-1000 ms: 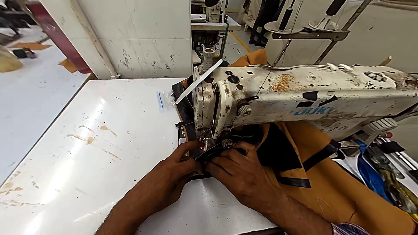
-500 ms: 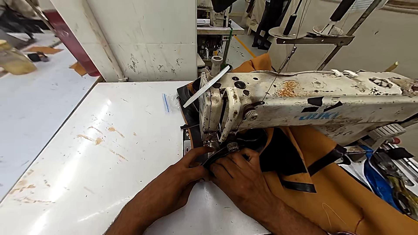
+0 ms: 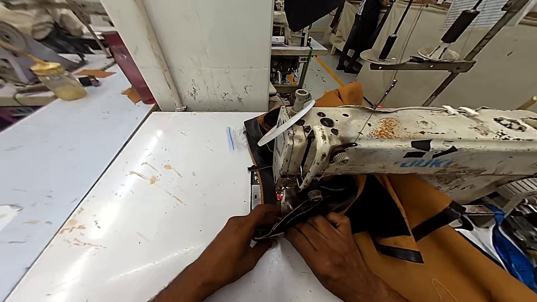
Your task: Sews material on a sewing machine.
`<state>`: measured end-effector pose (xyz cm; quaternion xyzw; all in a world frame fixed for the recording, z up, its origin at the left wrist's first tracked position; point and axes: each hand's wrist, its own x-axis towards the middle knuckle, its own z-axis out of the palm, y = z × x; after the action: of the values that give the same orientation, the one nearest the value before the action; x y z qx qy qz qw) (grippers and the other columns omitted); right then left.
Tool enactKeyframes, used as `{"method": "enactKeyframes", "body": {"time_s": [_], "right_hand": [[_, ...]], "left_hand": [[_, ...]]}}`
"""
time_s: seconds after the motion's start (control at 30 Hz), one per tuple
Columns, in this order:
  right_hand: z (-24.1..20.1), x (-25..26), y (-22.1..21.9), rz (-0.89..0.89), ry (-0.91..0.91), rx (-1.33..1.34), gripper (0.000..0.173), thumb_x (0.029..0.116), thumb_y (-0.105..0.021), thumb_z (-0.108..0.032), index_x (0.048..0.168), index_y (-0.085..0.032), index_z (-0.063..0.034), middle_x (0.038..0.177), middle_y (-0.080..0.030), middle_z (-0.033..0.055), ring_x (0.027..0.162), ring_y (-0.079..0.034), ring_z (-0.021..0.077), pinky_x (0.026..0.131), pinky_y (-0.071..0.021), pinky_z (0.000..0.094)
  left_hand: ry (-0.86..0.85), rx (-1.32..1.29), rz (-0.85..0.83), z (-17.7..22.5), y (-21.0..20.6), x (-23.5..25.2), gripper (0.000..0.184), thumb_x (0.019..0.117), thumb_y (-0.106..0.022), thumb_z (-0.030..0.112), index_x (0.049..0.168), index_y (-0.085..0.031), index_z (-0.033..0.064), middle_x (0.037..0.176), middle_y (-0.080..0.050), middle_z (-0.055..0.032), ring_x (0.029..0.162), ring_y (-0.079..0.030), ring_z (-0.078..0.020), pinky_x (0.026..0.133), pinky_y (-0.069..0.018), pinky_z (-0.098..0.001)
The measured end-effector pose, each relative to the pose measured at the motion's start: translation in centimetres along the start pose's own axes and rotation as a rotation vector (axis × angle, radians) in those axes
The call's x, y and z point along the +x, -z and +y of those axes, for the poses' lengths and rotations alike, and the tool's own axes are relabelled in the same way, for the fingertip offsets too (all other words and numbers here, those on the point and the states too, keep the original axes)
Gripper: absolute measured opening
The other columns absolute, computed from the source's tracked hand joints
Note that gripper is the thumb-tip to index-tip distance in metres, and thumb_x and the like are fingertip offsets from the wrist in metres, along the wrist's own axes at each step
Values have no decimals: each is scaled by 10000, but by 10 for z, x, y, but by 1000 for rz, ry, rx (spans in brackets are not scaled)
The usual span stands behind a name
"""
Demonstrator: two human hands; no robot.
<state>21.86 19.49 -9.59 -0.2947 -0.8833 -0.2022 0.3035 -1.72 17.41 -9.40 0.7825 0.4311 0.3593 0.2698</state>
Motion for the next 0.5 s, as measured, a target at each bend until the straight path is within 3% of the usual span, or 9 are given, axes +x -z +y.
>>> {"method": "enactKeyframes", "body": {"time_s": [0.17, 0.3, 0.4, 0.5], "right_hand": [[0, -7, -1, -40, 8, 32, 153, 1029, -551, -175, 983, -697, -181, 882, -698, -40, 838, -610, 156, 827, -410, 376], [12, -4, 16, 21, -81, 136, 134, 1017, -581, -188, 1059, -706, -162, 1025, -742, 20, 973, -684, 203, 817, -539, 362], [31, 8, 31, -34, -65, 173, 249, 1043, -543, -208, 1230, -695, -144, 1208, -731, 39, 1138, -673, 213, 888, -557, 356], [45, 15, 30, -279, 71, 187, 359, 1095, -424, -285, 1394, -595, -186, 1413, -635, -2, 1291, -605, 189, 1000, -532, 344]], "left_hand": [[18, 41, 95, 7, -19, -2, 303, 933, -733, 214, 1209, -671, 103, 983, -773, 50, 877, -725, -13, 798, -605, -210], [7, 113, 149, 11, -24, -1, 246, 935, -714, 216, 1150, -700, 99, 856, -745, 16, 734, -691, -43, 680, -579, -217], [8, 114, 140, 9, -23, -2, 250, 938, -713, 222, 1152, -695, 95, 849, -741, 5, 723, -688, -51, 672, -575, -223], [-15, 160, 137, 9, -24, -4, 239, 938, -701, 219, 1145, -693, 100, 828, -737, -2, 696, -692, -73, 643, -580, -248]]}}
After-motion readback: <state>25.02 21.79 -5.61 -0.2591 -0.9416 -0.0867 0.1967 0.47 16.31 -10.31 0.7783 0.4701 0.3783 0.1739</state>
